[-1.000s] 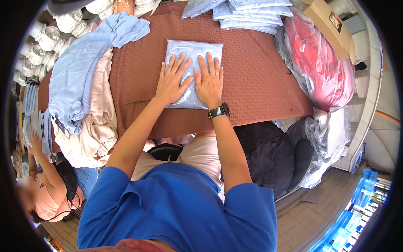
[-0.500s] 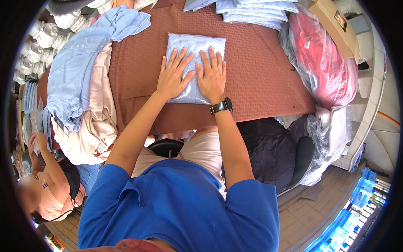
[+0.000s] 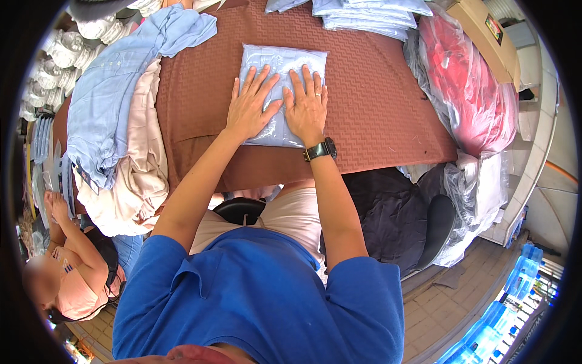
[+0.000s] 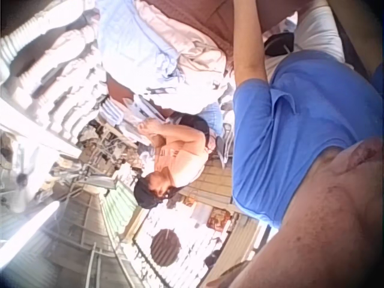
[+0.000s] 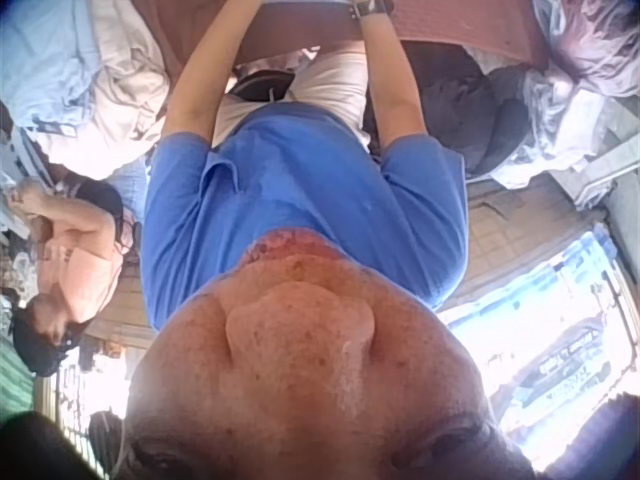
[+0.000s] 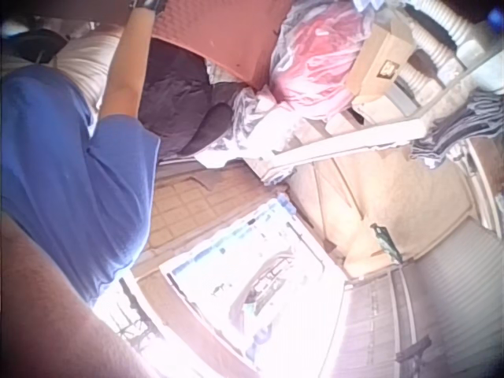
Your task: The person removes a shirt from a plastic bag, spreads it out on a table, uses a folding board to fold the shirt, and then places the folded shirt back into a plastic bag.
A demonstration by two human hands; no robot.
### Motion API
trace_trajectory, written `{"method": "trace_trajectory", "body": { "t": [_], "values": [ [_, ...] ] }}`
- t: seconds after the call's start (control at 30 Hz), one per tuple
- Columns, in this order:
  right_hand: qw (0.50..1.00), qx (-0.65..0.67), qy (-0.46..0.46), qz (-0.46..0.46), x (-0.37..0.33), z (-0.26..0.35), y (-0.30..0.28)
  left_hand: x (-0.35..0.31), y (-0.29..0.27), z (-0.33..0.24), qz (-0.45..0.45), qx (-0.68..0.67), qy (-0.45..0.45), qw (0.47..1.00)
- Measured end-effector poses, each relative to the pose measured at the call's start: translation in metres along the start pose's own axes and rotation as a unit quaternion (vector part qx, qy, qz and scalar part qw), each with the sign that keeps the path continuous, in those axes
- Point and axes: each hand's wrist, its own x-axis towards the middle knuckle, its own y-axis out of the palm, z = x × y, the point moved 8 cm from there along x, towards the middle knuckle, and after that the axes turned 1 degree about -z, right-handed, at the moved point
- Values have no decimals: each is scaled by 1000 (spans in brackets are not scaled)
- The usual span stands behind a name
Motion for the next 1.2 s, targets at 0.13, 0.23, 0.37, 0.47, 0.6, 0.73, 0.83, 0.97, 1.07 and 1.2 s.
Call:
{"method": "trace_trajectory", "body": {
  "t": [0.13,0.23,0.37,0.47,0.6,0.73,0.83,0.97,1.07,1.2],
  "values": [
    [1000,-6,1,0,0,0,0,0,-1,-1,1,2,-1,1000],
    [1000,-9,2,1,0,0,0,0,0,-1,1,0,-3,1000],
    [1000,-9,0,-2,0,0,0,0,0,0,-5,2,0,1000],
    [1000,-10,0,-2,0,0,1,0,1,0,-5,2,-1,1000],
    [1000,-13,0,-3,0,-1,2,0,0,0,-6,3,-1,1000],
    [1000,-16,0,-5,-1,-1,2,0,1,0,-4,6,-1,1000],
    [1000,-16,1,-6,-1,-1,2,0,0,0,-2,7,-1,1000],
    [1000,-13,-3,-12,0,-1,1,0,1,0,-3,11,-1,1000],
    [1000,-1,-7,-24,0,0,0,0,1,0,-3,12,-1,1000],
    [1000,-5,-7,-25,-1,0,0,0,1,-1,-4,13,0,1000]
  ]
}}
